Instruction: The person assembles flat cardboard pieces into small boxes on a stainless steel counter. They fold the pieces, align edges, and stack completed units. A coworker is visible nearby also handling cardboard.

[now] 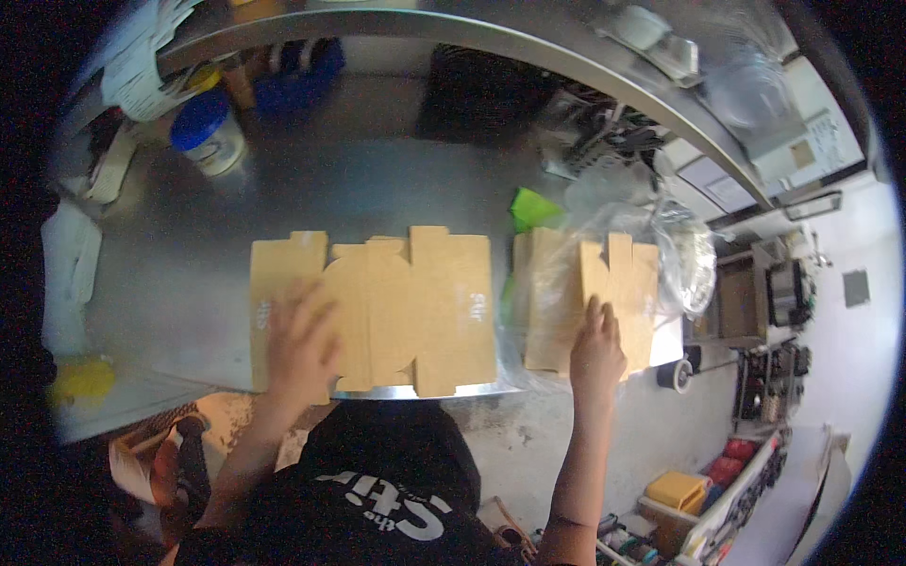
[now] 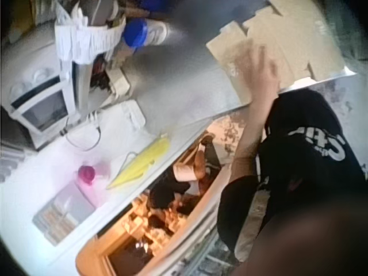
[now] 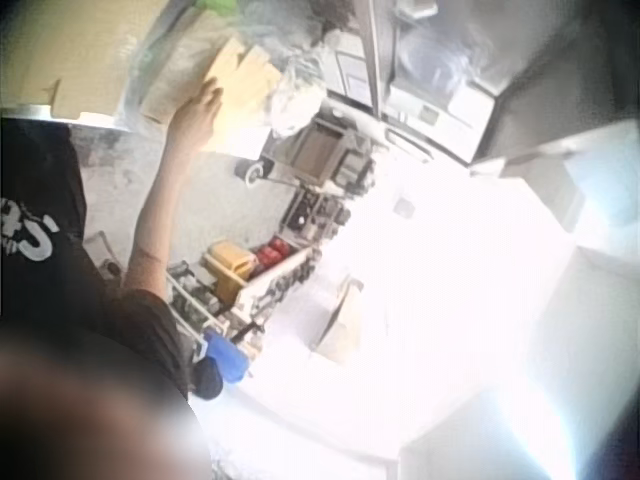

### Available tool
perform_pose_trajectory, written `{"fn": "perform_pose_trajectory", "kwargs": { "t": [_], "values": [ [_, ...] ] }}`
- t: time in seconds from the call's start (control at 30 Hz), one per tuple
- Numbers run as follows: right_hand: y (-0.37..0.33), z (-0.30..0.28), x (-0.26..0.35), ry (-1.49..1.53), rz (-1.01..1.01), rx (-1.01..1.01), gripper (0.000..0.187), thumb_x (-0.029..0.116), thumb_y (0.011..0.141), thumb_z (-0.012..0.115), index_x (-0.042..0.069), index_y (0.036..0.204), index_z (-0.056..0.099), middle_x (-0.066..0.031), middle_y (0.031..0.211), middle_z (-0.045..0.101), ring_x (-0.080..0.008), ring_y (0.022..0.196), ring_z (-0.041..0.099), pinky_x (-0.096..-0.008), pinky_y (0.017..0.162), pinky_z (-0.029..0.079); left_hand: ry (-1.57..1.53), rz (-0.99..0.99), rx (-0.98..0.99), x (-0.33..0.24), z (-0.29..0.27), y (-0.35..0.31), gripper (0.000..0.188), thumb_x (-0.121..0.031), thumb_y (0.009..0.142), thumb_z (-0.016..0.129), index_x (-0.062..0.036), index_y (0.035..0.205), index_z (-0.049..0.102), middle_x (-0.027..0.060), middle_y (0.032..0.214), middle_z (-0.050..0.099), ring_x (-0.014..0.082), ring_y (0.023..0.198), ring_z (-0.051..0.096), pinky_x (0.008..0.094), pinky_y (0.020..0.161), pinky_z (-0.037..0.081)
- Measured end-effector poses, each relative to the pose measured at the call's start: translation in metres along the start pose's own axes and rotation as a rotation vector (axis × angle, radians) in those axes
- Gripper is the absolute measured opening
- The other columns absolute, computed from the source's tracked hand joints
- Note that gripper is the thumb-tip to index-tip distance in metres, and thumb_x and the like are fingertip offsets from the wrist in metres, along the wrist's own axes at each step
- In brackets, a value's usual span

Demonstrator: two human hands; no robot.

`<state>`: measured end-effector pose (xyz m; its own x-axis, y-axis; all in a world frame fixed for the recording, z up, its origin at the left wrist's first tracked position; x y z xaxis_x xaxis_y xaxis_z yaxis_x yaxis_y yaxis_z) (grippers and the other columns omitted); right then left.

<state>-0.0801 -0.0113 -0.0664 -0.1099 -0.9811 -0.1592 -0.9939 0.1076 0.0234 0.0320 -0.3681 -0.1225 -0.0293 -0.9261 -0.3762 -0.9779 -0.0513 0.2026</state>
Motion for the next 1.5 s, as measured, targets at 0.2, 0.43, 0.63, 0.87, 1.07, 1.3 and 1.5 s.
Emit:
{"fn": "perform_pose_trajectory", "kwargs": {
  "t": [0.2, 0.43, 0.63, 0.87, 1.07, 1.3, 1.5],
  "values": [
    [-0.055, 0.014, 0.101, 0.345, -0.548, -0.198, 0.044, 0.028, 0.085, 0.062, 0.012, 0.125, 0.057, -0.0138, 0.141, 0.043, -0.0368, 0.135, 0.032, -0.0552, 0.107, 0.026, 0.022, -0.162, -0.007, 0.014, -0.011, 0.003, 0.055, -0.034, 0.078, 0.068, -0.0112, 0.126, 0.055, 0.0116, 0.144, 0.035, 0.0364, 0.136, 0.027, 0.0582, 0.110, 0.020],
    [-0.072, 0.042, 0.220, 0.408, -0.821, 0.018, 0.051, 0.046, 0.085, 0.058, 0.026, 0.132, 0.054, -0.0070, 0.148, 0.036, -0.0345, 0.139, 0.025, -0.0611, 0.108, 0.016, 0.073, -0.060, 0.171, 0.019, 0.019, -0.004, 0.062, -0.055, 0.076, 0.064, -0.0259, 0.130, 0.055, 0.0089, 0.150, 0.030, 0.0370, 0.140, 0.021, 0.0649, 0.108, 0.013],
    [-0.073, 0.059, 0.215, 0.313, -0.802, 0.112, 0.051, 0.052, 0.087, 0.053, 0.030, 0.133, 0.053, -0.0071, 0.150, 0.033, -0.0352, 0.140, 0.022, -0.0591, 0.111, 0.009, 0.110, -0.054, 0.280, 0.020, 0.031, -0.004, 0.063, -0.062, 0.077, 0.057, -0.0264, 0.129, 0.056, 0.0117, 0.151, 0.028, 0.0424, 0.138, 0.020, 0.0667, 0.107, 0.008],
    [-0.073, 0.058, 0.219, 0.290, -0.789, 0.144, 0.051, 0.053, 0.088, 0.051, 0.032, 0.135, 0.050, -0.0076, 0.150, 0.033, -0.0372, 0.140, 0.022, -0.0589, 0.111, 0.007, 0.075, -0.055, 0.296, 0.019, 0.034, -0.001, 0.059, -0.064, 0.082, 0.050, -0.0319, 0.132, 0.053, 0.0077, 0.151, 0.031, 0.0414, 0.139, 0.021, 0.0676, 0.107, 0.010],
    [-0.076, 0.061, 0.218, 0.280, -0.763, 0.149, 0.050, 0.053, 0.090, 0.047, 0.033, 0.136, 0.049, -0.0077, 0.150, 0.032, -0.0367, 0.140, 0.022, -0.0590, 0.111, 0.008, 0.100, -0.038, 0.276, 0.014, 0.035, 0.002, 0.060, -0.064, 0.083, 0.048, -0.0316, 0.133, 0.052, 0.0076, 0.151, 0.030, 0.0417, 0.139, 0.021, 0.0672, 0.107, 0.010],
    [-0.077, 0.060, 0.222, 0.275, -0.730, 0.153, 0.049, 0.053, 0.091, 0.044, 0.035, 0.137, 0.046, -0.0073, 0.151, 0.031, -0.0357, 0.141, 0.022, -0.0582, 0.112, 0.006, 0.096, -0.001, 0.335, 0.003, 0.045, 0.007, 0.062, -0.066, 0.084, 0.043, -0.0333, 0.137, 0.047, 0.0074, 0.151, 0.030, 0.0407, 0.139, 0.022, 0.0670, 0.107, 0.007],
    [-0.077, 0.060, 0.215, 0.280, -0.756, 0.172, 0.060, 0.059, 0.087, 0.047, 0.026, 0.138, 0.046, -0.0112, 0.148, 0.033, -0.0356, 0.139, 0.025, -0.0565, 0.111, 0.010, 0.081, -0.005, 0.332, 0.004, 0.043, 0.006, 0.061, -0.065, 0.085, 0.044, -0.0332, 0.137, 0.046, 0.0074, 0.151, 0.030, 0.0399, 0.139, 0.021, 0.0667, 0.108, 0.007]
  ]
}}
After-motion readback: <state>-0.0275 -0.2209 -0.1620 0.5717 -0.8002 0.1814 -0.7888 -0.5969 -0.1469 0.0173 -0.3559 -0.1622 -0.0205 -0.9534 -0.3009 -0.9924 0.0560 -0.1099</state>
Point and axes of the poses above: each hand's wrist, its own y-axis towards the middle knuckle, its own z-axis out of the palm, x = y × z, the point moved 8 cm from there along y, towards the middle knuckle
